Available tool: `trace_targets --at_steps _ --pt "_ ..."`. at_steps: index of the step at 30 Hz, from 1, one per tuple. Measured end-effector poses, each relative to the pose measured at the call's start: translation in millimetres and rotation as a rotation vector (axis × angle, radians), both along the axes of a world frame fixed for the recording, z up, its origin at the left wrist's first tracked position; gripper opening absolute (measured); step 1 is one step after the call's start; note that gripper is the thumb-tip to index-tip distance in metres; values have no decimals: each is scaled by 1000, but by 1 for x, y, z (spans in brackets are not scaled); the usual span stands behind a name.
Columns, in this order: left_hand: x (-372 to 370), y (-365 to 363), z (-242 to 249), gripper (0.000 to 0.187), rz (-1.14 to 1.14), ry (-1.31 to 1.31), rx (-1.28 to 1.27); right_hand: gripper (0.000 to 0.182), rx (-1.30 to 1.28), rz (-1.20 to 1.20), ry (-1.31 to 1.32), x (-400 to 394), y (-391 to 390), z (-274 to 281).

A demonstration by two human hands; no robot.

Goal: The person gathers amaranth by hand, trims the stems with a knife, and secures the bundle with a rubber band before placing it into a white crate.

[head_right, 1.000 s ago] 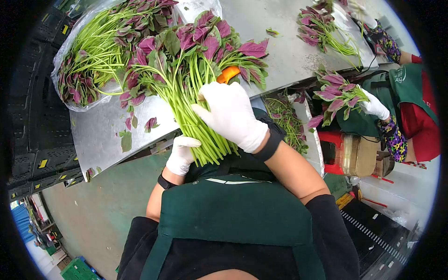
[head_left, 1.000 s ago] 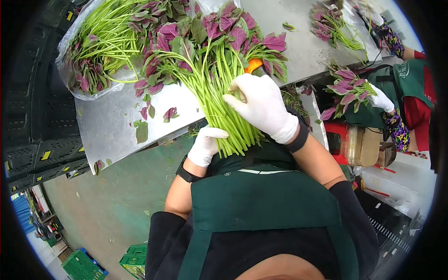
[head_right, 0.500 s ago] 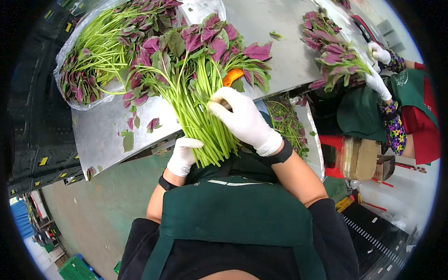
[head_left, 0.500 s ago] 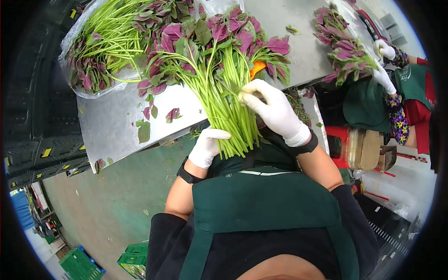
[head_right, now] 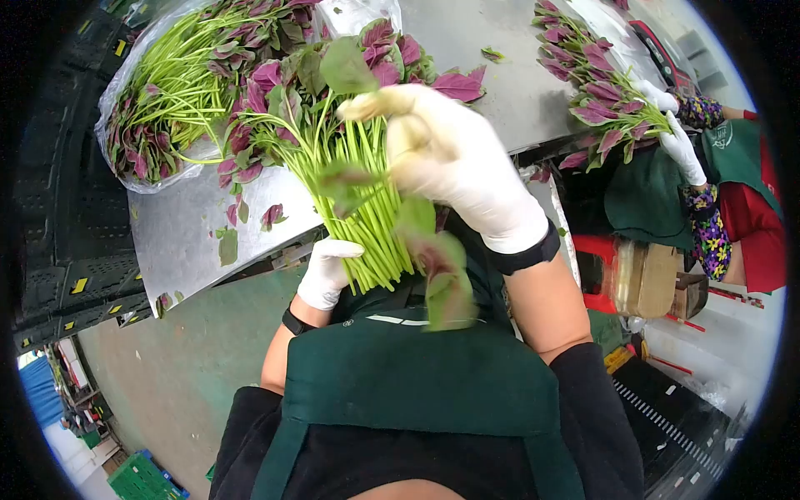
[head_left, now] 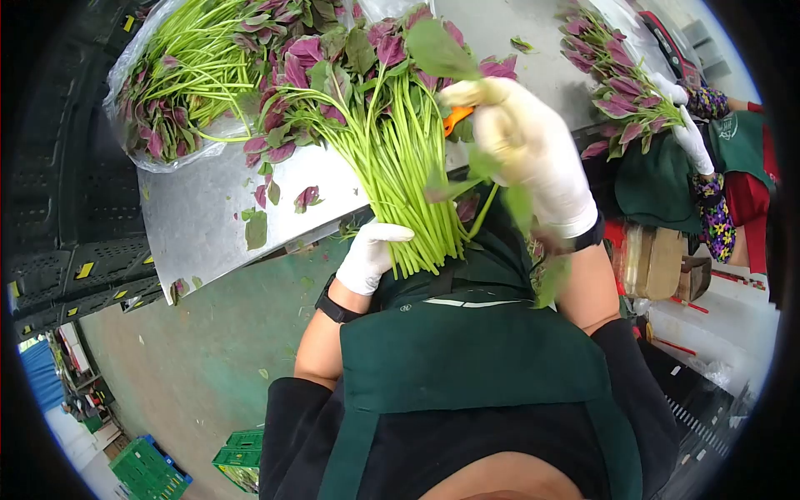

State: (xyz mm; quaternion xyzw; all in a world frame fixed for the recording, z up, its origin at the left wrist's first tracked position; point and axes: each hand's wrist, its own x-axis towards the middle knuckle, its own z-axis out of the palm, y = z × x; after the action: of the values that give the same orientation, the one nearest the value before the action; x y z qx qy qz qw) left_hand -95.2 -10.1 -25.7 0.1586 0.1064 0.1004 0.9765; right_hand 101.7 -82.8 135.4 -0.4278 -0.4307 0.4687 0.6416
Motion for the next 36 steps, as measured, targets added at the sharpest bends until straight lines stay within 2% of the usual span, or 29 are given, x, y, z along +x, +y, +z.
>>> trace_targets --at_steps 1,2,3,4,5,7,9,11,12,14,15,17,19,21,22,23,25,26,29,30,31,33,34,36 --pt "-7 0 -25 67 51 7 130 56 -88 5 -238 1 0 2" --pt "-16 0 -54 66 102 14 261 55 -264 70 -621 -4 -1 11" --pt "-22 -1 -59 63 117 135 57 54 -210 76 -785 -17 0 -3" --pt "-27 -1 -65 59 162 255 -153 46 -59 -49 -930 -30 1 -35" --pt "-25 -1 -55 56 140 241 -17 39 96 -175 -1070 -39 2 -63" --pt "-17 0 -16 52 98 215 254 31 20 -190 -1143 -47 -1 -79" --pt "-16 -4 -3 50 103 287 151 23 -35 -183 -1195 -49 0 -80" --pt "-18 -7 -10 52 111 269 126 17 -89 -158 -1224 -45 -5 -76" --pt "-20 -3 -28 59 88 280 64 14 -84 -149 -1228 -41 -7 -68" --pt "-12 3 -17 65 -9 67 79 14 -118 70 -806 -22 -12 -49" --pt "-9 3 -7 69 -17 55 78 15 -134 175 -593 -11 -18 -37" --pt "-4 2 13 78 -34 33 75 17 -312 124 -256 19 -43 -3" --pt "6 0 20 81 -17 -28 123 19 -175 -37 -1 55 -72 -18" --pt "11 -1 13 81 -9 -51 95 17 -356 -210 -26 75 -92 -18" --pt "10 -1 13 80 -9 -28 97 15 -613 -213 -391 96 -100 -19" --pt "10 -1 13 80 -7 -5 99 14 -714 -205 -759 105 -104 -31" --pt "11 -1 13 79 -6 21 151 21 -611 -276 -1548 115 -123 -61" --pt "11 -2 10 77 -11 25 152 32 -924 -265 -1776 112 -130 -67" --pt "10 0 1 72 -17 37 148 35 -560 -423 -1603 99 -119 -72" --pt "10 0 1 71 -19 43 137 39 -443 -403 -1532 91 -108 -68" --pt "9 0 -1 71 -21 51 128 40 -399 -409 -1441 78 -93 -68" --pt "9 0 -2 71 -14 45 124 37 -413 -368 -1011 51 -59 -54" --pt "9 -1 -2 71 -13 47 128 38 -324 -370 -977 46 -44 -60" --pt "9 -2 0 73 -6 54 101 43 -312 -363 -956 33 -11 -59"
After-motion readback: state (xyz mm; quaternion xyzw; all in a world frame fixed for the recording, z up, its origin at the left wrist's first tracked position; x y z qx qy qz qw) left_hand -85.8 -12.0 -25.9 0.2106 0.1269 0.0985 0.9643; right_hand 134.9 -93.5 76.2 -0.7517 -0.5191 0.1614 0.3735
